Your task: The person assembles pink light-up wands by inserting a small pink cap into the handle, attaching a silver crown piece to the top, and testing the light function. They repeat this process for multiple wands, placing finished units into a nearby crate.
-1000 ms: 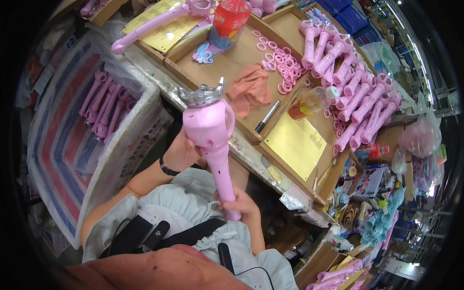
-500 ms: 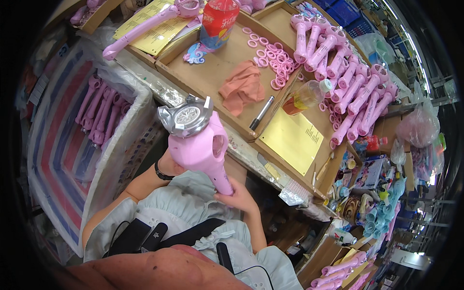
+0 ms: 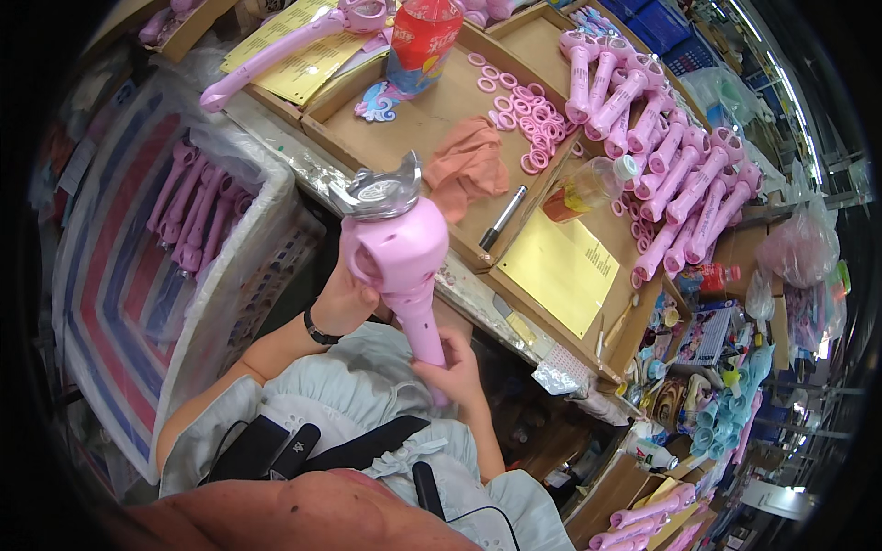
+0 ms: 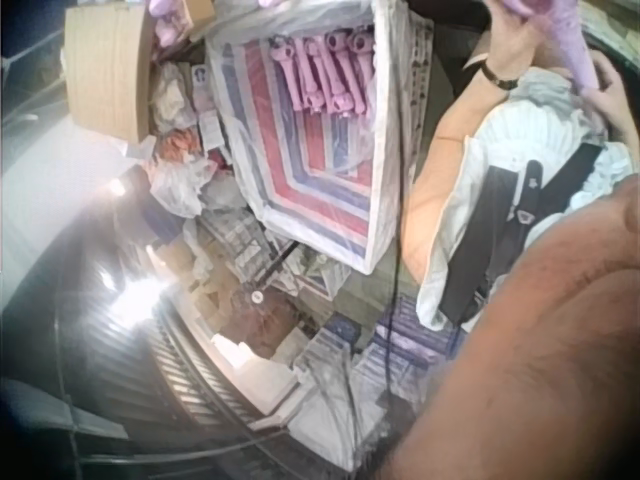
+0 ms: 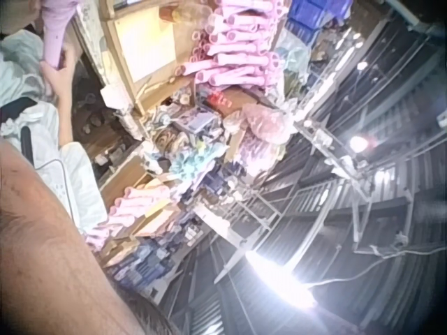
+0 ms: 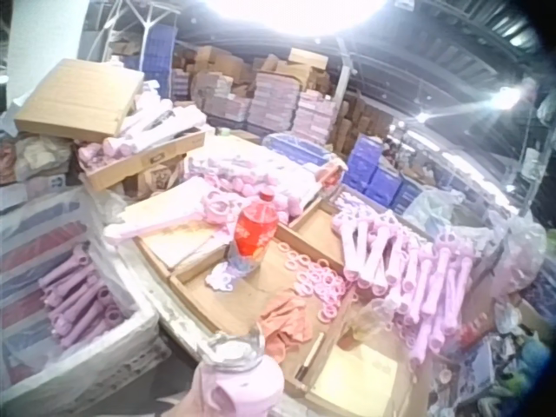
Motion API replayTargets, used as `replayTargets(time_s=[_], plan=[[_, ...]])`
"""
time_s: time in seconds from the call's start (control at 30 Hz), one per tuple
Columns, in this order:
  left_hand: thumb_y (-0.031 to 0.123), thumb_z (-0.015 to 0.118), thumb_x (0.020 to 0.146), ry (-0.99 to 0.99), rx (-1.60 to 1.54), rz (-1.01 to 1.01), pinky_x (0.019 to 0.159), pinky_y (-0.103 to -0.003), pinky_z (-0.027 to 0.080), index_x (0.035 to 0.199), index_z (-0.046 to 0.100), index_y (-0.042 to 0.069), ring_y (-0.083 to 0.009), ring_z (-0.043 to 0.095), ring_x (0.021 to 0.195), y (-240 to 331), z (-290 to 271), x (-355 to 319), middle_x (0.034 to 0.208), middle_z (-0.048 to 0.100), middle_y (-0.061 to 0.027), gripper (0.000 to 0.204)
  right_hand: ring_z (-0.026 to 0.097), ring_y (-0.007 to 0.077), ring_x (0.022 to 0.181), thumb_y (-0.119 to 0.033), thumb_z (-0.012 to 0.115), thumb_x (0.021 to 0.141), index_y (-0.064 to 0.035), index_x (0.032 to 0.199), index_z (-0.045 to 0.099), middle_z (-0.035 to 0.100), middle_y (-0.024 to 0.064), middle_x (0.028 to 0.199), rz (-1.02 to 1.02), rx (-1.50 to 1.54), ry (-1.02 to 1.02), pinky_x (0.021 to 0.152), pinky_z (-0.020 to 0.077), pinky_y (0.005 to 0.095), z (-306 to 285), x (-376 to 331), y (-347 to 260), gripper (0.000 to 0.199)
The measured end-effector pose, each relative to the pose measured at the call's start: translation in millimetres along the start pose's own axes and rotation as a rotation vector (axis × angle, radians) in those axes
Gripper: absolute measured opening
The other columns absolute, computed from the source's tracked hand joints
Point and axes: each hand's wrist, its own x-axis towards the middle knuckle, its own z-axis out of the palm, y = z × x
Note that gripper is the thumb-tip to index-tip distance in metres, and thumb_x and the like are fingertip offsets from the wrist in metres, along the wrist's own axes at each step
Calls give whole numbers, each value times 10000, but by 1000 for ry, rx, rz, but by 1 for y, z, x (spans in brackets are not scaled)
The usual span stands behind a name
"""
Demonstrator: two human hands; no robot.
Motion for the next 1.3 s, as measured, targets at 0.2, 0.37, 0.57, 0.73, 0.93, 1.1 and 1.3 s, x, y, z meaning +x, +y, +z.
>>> replayTargets(time_s=[0.2, 0.37, 0.57, 0.73, 0.93, 1.1, 1.3], plan=[[61, 666, 810, -30, -131, -209, 942, -376, 443, 1286, 383, 60, -205, 545, 1095, 1, 9, -1, 1188, 536, -72, 554, 650, 244, 788, -379, 716, 735, 130, 1183, 450, 628, 204, 891, 436, 849, -412, 683, 545, 331, -12, -4, 11, 728], [-11, 576, 843, 37, -132, -247, 928, -374, 452, 1299, 350, 76, -226, 562, 1074, 6, 13, 0, 1176, 533, -79, 516, 655, 291, 773, -416, 630, 808, 139, 1239, 381, 608, 262, 923, 444, 994, -539, 661, 556, 354, -10, 4, 23, 745], [-17, 546, 862, 136, -108, -200, 1011, -342, 335, 1405, 105, 129, -178, 370, 1243, 5, 17, -1, 1340, 339, -76, 714, 652, 310, 732, -487, 542, 853, 112, 1243, 390, 603, 293, 960, 420, 702, -328, 631, 545, 345, -15, 4, 15, 731], [-31, 525, 870, 88, 86, -99, 1055, -335, 243, 1417, -156, 174, -148, 218, 1309, 0, 19, -3, 1417, 174, -63, 897, 650, 289, 712, -548, 473, 864, 91, 1153, 482, 626, 268, 923, 346, 306, -155, 645, 536, 350, -19, 9, 9, 702], [7, 580, 848, -8, 247, -186, 1068, -351, 211, 1399, -201, 126, -169, 208, 1319, 1, 14, -12, 1426, 161, -85, 963, 628, 228, 842, -504, 474, 894, 72, 1205, 457, 618, 192, 1006, 274, 213, -219, 769, 501, 323, -26, 16, 6, 654], [61, 643, 816, -44, 422, -230, 1073, -366, 195, 1381, -210, 71, -190, 204, 1322, 4, 11, -18, 1433, 147, -115, 1023, 625, 216, 863, -515, 499, 877, 64, 1184, 484, 621, 170, 994, 225, 196, -210, 791, 490, 316, -24, 19, 11, 655], [67, 647, 813, -42, 396, -224, 1076, -368, 187, 1376, -227, 67, -198, 202, 1322, 3, 10, -19, 1437, 136, -124, 1040, 620, 211, 869, -506, 498, 879, 56, 1177, 493, 621, 157, 998, 197, 168, -193, 789, 489, 316, -26, 19, 18, 636]])
